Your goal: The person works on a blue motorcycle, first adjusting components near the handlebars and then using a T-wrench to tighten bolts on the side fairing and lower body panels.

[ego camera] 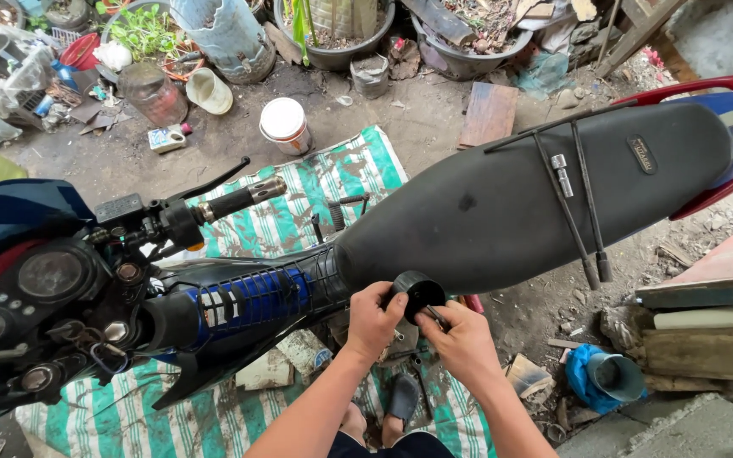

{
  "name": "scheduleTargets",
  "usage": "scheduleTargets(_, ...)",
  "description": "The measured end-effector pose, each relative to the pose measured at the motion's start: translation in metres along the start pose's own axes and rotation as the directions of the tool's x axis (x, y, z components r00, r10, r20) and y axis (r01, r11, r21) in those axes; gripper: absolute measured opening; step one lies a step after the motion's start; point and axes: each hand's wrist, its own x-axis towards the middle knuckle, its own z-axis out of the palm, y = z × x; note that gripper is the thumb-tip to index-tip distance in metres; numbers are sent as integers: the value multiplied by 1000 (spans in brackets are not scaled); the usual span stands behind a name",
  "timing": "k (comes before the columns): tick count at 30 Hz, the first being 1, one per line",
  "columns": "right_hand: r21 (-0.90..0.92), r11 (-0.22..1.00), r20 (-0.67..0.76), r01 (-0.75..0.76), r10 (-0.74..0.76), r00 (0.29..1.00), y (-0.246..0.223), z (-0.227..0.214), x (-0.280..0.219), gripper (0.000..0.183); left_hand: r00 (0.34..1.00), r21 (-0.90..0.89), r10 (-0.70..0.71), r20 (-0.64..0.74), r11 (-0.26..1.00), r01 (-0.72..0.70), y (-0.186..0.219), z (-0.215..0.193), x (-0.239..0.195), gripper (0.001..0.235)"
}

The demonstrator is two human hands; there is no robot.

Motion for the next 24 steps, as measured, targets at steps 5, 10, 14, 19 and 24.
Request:
scheduleTargets(5, 339, 929, -342, 148, -25, 940, 42, -2, 5, 19, 997, -37, -53, 47, 998, 55, 12, 4, 10, 56)
scheduleTargets(10, 664, 713, -387, 226, 69, 919, 67, -33, 6, 54, 990, 73, -142, 24, 988, 140, 0, 8, 68, 58)
scheduleTargets(14, 645, 760, -295, 82, 148, 944, 127, -33, -15, 42, 964, 262, -257, 65, 937, 232, -4, 10, 120, 62)
scheduleTargets(19, 655, 750, -176, -92, 270, 947, 210, -1, -47, 42, 941, 411, -325, 97, 874, 260, 26, 1, 140, 64)
scheduleTargets(24, 751, 557, -44, -354, 577, 816, 256, 25, -54, 21, 909, 448, -408, 86, 831, 331, 26, -11, 140, 70)
